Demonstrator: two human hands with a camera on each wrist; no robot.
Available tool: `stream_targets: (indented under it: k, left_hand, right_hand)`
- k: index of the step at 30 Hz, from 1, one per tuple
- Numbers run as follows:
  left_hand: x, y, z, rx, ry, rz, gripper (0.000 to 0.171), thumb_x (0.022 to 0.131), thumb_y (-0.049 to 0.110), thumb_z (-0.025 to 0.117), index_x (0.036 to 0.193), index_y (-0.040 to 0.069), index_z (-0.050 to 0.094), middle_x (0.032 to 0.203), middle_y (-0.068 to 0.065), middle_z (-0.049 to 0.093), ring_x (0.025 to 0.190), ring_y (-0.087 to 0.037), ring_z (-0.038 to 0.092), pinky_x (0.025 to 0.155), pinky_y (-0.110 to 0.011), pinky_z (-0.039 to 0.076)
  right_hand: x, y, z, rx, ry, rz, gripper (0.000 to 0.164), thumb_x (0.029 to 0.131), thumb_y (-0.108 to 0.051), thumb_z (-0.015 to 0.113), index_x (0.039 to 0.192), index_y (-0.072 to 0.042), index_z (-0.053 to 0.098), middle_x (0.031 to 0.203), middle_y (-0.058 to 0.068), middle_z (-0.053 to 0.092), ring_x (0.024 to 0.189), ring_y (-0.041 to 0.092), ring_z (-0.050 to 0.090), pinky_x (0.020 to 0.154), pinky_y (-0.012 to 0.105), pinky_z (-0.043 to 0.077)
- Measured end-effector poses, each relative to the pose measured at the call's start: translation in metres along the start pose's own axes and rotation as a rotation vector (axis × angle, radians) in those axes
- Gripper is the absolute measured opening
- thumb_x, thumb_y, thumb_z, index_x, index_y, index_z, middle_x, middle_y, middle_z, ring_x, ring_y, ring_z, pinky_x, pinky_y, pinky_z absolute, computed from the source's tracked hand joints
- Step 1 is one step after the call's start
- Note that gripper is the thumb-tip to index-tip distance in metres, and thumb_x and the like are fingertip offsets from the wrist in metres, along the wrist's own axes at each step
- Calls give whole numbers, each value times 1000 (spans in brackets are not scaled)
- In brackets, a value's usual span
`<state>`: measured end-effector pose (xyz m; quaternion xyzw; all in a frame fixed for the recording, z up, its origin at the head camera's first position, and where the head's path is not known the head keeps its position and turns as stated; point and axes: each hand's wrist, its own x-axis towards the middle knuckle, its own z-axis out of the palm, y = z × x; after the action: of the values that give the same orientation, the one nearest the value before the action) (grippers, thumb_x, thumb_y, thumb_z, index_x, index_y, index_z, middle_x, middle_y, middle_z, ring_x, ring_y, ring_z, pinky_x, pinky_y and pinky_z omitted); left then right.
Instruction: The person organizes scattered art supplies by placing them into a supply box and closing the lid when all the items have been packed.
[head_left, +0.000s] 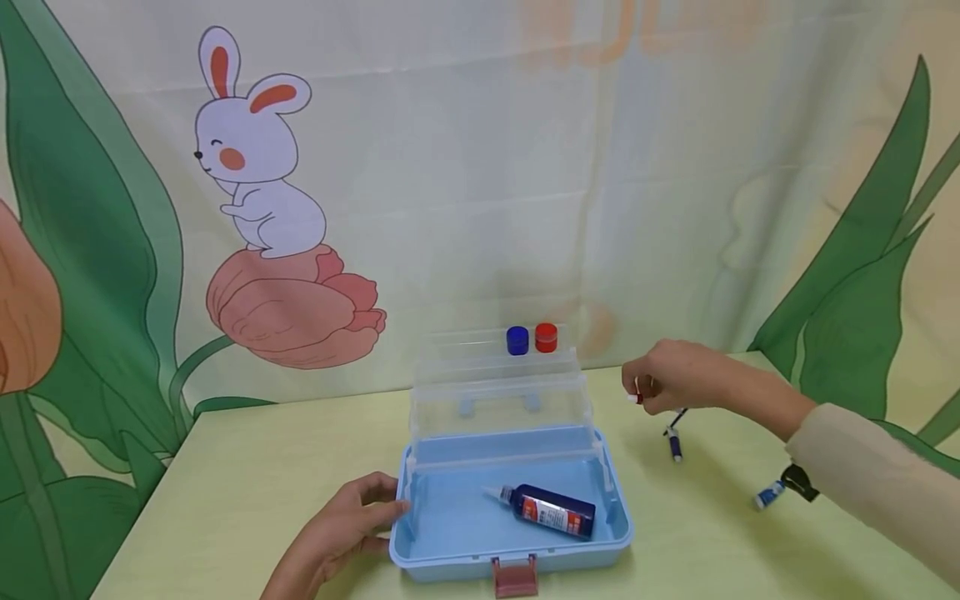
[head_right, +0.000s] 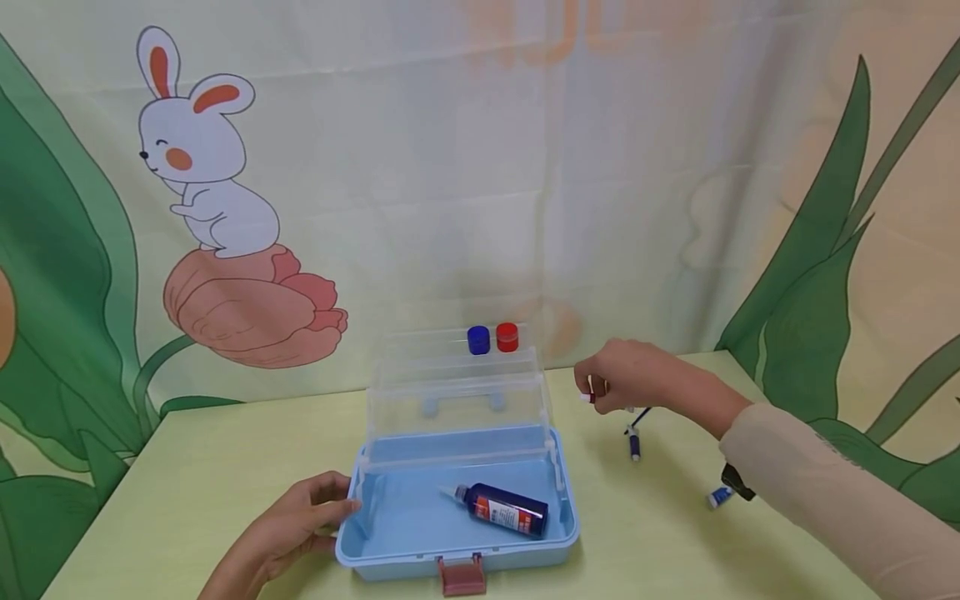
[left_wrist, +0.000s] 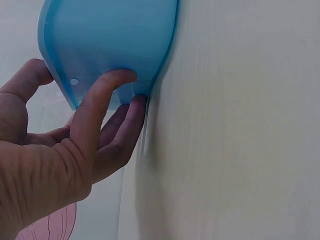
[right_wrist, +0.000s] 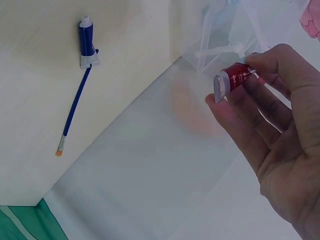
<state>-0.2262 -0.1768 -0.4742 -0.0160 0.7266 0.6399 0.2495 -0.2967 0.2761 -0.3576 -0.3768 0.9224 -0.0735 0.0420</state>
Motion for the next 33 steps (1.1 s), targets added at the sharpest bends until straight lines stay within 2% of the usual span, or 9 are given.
stream_targets:
  k: [8, 16, 25, 33]
  left_hand:
    - [-1, 0, 0, 9, 16, -9, 47, 87, 16, 67, 122, -7, 45, 121, -20, 51, 98, -26, 62, 73, -44, 57]
    - [-1, 1, 1, 11, 22, -10, 47, 87, 15, 66, 122, -7, 45, 121, -21, 51, 98, -26, 62, 72, -45, 57]
    - [-1, 1, 1, 11, 21, -16, 48, 86, 15, 67, 123, -8, 45, 121, -21, 51, 98, -25, 62, 73, -44, 57]
    - [0, 2, 0, 13, 9, -16, 49, 86, 15, 67, 123, -8, 45, 121, -21, 52, 98, -26, 62, 73, -45, 57]
  right_hand:
    - [10, -7, -3, -20, 5, -2, 15, 79, -13, 70, 81, -25, 61, 69, -17, 57, 60, 1, 50, 56, 19, 46]
    - [16, -14, -8, -60, 50, -64, 10, 79, -11, 67, 81, -20, 62, 69, -17, 58, 58, -1, 49, 55, 19, 45]
    - [25, -22, -10, -37, 82, -66, 9, 79, -12, 66, 81, -19, 62, 70, -16, 59, 59, -2, 51, 57, 18, 47]
    - [34, -28, -19, -34, 62, -68, 10, 80, -12, 67, 84, -20, 62, 72, -15, 60, 60, -2, 52, 58, 18, 48]
